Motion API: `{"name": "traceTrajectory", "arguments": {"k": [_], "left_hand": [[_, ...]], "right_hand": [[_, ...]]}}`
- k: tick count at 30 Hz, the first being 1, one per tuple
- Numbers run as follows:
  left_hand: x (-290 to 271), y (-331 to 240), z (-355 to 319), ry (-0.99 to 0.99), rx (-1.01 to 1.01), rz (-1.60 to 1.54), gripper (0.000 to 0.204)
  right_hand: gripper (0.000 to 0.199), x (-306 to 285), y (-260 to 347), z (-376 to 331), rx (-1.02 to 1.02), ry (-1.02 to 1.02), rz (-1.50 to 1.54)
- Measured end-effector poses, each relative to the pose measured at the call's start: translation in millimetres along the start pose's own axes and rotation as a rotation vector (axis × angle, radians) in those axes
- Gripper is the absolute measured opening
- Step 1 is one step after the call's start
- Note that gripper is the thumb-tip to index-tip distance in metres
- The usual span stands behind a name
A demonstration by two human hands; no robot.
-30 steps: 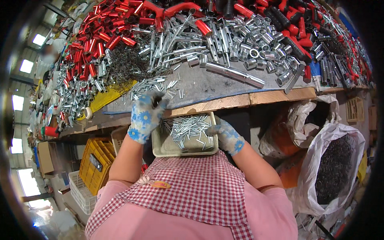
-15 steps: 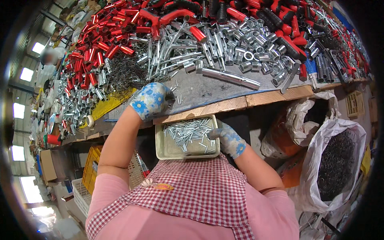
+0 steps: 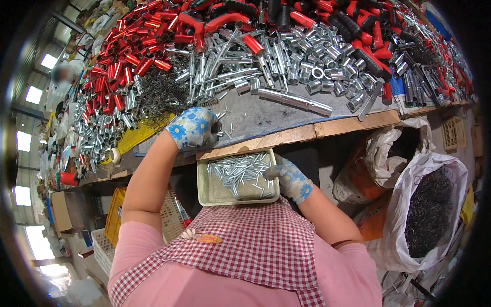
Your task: Sorting small metal pins and springs into a small tray from a large pile on a workbench.
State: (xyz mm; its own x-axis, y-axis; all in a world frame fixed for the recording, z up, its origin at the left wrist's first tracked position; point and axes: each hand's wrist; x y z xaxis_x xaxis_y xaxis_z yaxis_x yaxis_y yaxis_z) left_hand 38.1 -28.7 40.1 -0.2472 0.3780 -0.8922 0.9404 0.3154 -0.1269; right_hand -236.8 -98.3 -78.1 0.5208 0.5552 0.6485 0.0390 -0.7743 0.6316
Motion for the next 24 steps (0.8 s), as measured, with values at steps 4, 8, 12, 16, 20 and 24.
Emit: {"name": "traceTrajectory", "arguments": {"k": [4,8,12,16,20,24], "left_hand": [[-0.7,-4.4,-9.0,-0.008,-0.050,-0.021,0.025],[2.7,-2.1,-13.9,-0.056,-0.037,-0.012,0.024],[7.9,6.5,-15.1,-0.087,-0.004,-0.063,0.023],[23.6,39.1,-16.4,-0.484,0.008,-0.141,0.022],[27.4,36.6,-26.3,-0.528,-0.071,-0.254,0.021],[21.1,11.5,-47.4,-0.443,-0.107,-0.278,0.021]], "right_hand": [[0.074,-0.2,-2.2,-2.2,-0.012,-0.007,0.048],[0.072,-3.5,-4.5,-0.3,0.000,-0.004,0.070],[0.072,3.8,2.3,-1.5,-0.010,0.008,0.074],[0.075,-2.1,-2.8,1.2,0.013,0.006,0.037],[0.073,5.1,2.1,-1.2,0.017,-0.034,0.043],[0.071,-0.9,-0.2,5.1,0.021,-0.043,0.041]]}}
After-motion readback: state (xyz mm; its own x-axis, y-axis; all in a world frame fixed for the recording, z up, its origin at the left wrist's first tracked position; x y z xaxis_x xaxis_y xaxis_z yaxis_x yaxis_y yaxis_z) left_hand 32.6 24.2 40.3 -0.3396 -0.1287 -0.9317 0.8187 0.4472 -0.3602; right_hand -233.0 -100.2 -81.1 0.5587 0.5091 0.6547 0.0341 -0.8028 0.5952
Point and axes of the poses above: each hand's wrist, its own z-axis towards the middle knuckle, its own x-axis out of the palm, y = z × x, and after that the axes turned 6 degrees about -x, right-handed
